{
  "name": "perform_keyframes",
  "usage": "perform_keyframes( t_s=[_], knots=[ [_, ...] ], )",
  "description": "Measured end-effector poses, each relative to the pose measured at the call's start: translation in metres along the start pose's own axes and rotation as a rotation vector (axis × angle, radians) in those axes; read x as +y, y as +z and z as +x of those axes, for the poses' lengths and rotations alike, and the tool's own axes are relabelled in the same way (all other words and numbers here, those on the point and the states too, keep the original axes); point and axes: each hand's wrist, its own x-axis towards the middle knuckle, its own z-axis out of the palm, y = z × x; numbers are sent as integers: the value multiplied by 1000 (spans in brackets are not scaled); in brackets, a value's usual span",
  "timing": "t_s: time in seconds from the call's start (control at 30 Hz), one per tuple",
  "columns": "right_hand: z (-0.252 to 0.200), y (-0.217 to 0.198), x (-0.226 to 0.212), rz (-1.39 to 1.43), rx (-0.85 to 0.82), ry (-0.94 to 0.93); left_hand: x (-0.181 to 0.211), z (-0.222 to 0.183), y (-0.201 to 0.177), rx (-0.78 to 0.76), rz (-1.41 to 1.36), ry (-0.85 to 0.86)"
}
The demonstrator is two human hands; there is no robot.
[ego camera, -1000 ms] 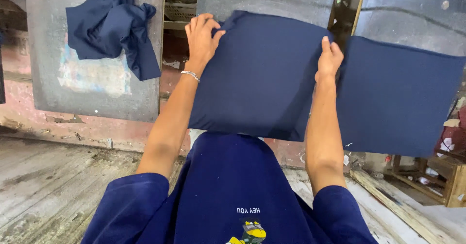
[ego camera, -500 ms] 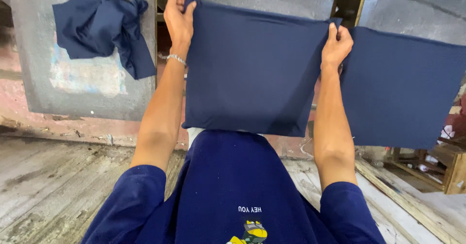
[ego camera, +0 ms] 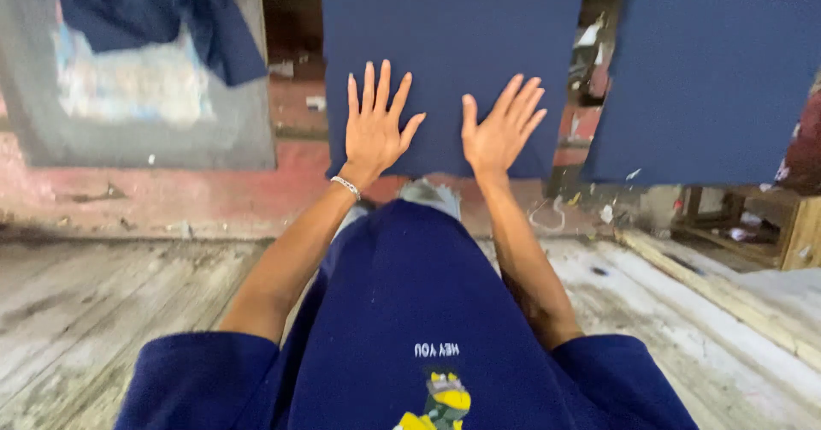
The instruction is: Placing and smoothing pre-cut fabric pieces onto printing boards in preparation for screen printing.
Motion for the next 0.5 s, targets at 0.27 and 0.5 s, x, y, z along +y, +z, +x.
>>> perform_keyframes(
  t_s=[0.27,0.5],
  knots=[
    [-77,1,33,-75,-37,205,-18,-204,-40,-124,-111,-133],
    [-84,28,-121,92,254,-287,-154,-436,59,-792,-488,-906]
  ],
)
